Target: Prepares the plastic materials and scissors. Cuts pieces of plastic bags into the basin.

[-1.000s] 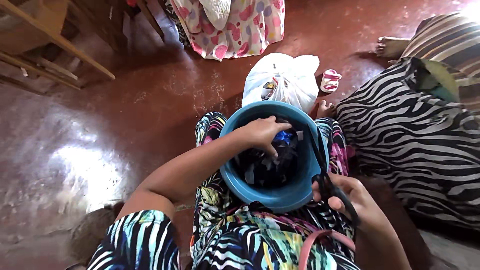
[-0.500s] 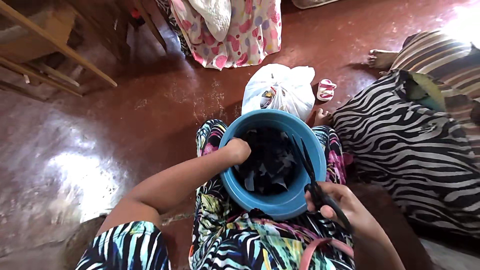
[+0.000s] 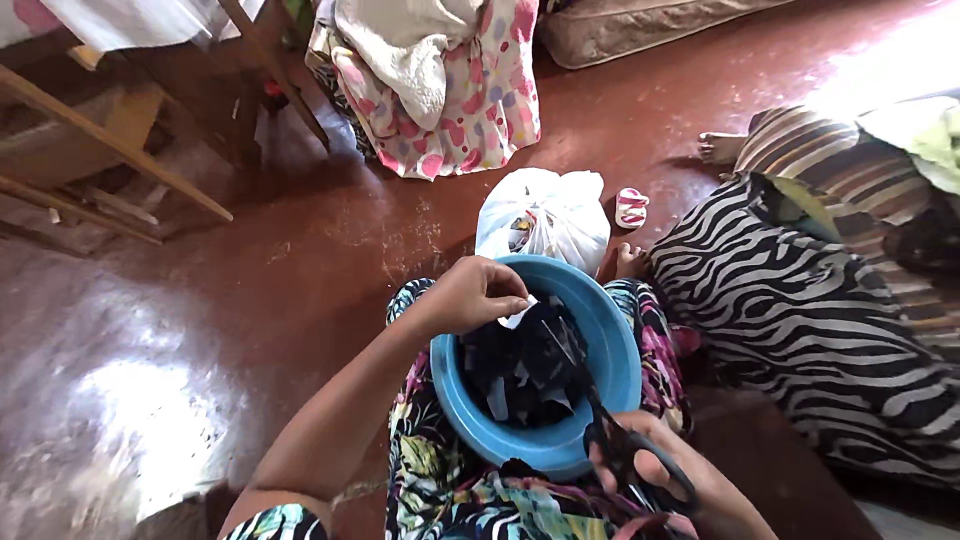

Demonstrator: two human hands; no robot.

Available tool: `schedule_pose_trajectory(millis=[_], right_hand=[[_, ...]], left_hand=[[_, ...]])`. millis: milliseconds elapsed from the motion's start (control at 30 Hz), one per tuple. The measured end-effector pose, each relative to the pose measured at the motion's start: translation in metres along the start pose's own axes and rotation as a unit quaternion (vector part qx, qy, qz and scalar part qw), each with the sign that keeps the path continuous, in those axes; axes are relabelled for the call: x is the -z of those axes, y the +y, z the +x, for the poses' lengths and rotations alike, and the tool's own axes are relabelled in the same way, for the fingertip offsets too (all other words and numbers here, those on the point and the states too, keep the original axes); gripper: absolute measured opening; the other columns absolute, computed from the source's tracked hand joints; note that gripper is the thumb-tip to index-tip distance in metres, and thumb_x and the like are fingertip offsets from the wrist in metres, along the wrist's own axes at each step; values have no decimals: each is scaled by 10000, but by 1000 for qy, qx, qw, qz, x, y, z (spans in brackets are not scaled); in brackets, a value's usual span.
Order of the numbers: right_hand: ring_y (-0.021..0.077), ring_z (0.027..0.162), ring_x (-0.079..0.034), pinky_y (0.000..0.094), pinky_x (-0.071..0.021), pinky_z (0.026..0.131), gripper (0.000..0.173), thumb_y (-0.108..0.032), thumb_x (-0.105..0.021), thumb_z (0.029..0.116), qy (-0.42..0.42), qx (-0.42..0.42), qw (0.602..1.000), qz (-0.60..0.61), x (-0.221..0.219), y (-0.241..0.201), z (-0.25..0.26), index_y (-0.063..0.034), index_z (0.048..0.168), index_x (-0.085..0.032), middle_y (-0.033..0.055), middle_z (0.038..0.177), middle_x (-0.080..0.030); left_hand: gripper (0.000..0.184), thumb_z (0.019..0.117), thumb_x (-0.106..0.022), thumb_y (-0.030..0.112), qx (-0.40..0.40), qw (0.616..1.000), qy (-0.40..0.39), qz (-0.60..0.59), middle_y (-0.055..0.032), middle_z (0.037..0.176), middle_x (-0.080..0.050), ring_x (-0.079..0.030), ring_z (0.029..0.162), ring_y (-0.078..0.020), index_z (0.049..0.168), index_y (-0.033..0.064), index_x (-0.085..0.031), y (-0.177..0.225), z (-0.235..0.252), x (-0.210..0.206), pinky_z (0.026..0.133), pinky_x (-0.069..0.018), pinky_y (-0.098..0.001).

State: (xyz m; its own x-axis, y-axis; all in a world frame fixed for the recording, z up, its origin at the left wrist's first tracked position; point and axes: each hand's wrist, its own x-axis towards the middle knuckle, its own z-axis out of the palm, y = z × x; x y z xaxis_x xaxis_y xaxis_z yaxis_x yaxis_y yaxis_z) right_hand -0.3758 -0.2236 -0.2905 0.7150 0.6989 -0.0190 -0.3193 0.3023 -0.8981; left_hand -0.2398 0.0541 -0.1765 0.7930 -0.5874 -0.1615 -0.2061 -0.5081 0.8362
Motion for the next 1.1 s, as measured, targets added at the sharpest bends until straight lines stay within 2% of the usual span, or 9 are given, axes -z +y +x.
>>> schedule_pose_trajectory(millis=[133,367,633,700,833,900,933,1000,1100], right_hand=[[-18,727,-667,150,-533,660,509,-679,-628,888,-7,5,1000,5,-3,1,6,-194,1002,-735,-82,843,-737],[-16,732,-675,148,-541,672,484,-661,-645,887,2,20,1000,9,-6,-4,14,-196,988,-738,-79,841,-742],[-25,733,-680,138,-541,674,444,-622,-655,901,3,36,999,21,-6,-3,14,-196,980,-747,-87,828,-744],[-23,710,-684,140,-555,660,388,-568,-682,908,2,41,998,42,-8,-3,15,-193,977,-758,-85,813,-746],[-29,660,-667,135,-545,617,368,-546,-694,912,-4,43,998,46,-11,-3,16,-186,951,-759,-88,768,-731],[-30,669,-670,132,-546,623,368,-539,-690,919,-18,42,998,52,-11,-3,16,-179,955,-759,-88,774,-733],[-28,671,-673,132,-547,625,368,-535,-692,920,-24,42,997,57,-11,-2,17,-175,953,-759,-86,775,-734],[-30,673,-671,131,-545,627,365,-533,-691,923,-30,43,997,64,-11,-1,17,-176,953,-758,-88,777,-733],[-31,679,-677,128,-549,634,357,-528,-689,923,-24,45,996,71,-12,-2,17,-182,968,-762,-87,787,-741]], left_hand=[[49,924,-703,45,-13,994,41,-105,55,829,-699,-633,772,55,949,6,-719,3,-3,-6,759,-536,-149],[396,877,-736,13,14,978,25,-207,71,804,-695,-663,719,19,1232,5,-562,2,-7,-21,732,-560,-165],[564,864,-725,-8,-18,960,11,-279,84,779,-693,-673,706,8,1366,-10,-468,-9,-7,-32,741,-573,-172],[525,866,-711,31,-44,958,-10,-284,113,790,-671,-647,700,31,1338,-23,-486,-15,-6,-37,720,-557,-156],[507,900,-750,267,-157,948,-3,-277,113,1015,-614,-546,832,91,1264,-53,-602,-36,-3,-52,718,-468,-102],[620,966,-660,415,-220,943,-1,-248,-34,1375,-578,-547,1144,25,1351,-66,-581,-45,-1,-59,912,-474,-153],[642,1004,-597,441,-245,935,-11,-257,-100,1459,-559,-545,1273,-52,1381,-77,-562,-47,-1,-62,1023,-469,-232],[581,1040,-545,420,-256,914,-25,-314,-61,1355,-660,-591,1265,-83,1379,-50,-580,-45,-2,-70,1075,-468,-292],[334,1037,-587,306,-222,903,6,-368,78,1120,-739,-659,1034,20,1177,35,-723,-45,-7,-79,938,-532,-216]])
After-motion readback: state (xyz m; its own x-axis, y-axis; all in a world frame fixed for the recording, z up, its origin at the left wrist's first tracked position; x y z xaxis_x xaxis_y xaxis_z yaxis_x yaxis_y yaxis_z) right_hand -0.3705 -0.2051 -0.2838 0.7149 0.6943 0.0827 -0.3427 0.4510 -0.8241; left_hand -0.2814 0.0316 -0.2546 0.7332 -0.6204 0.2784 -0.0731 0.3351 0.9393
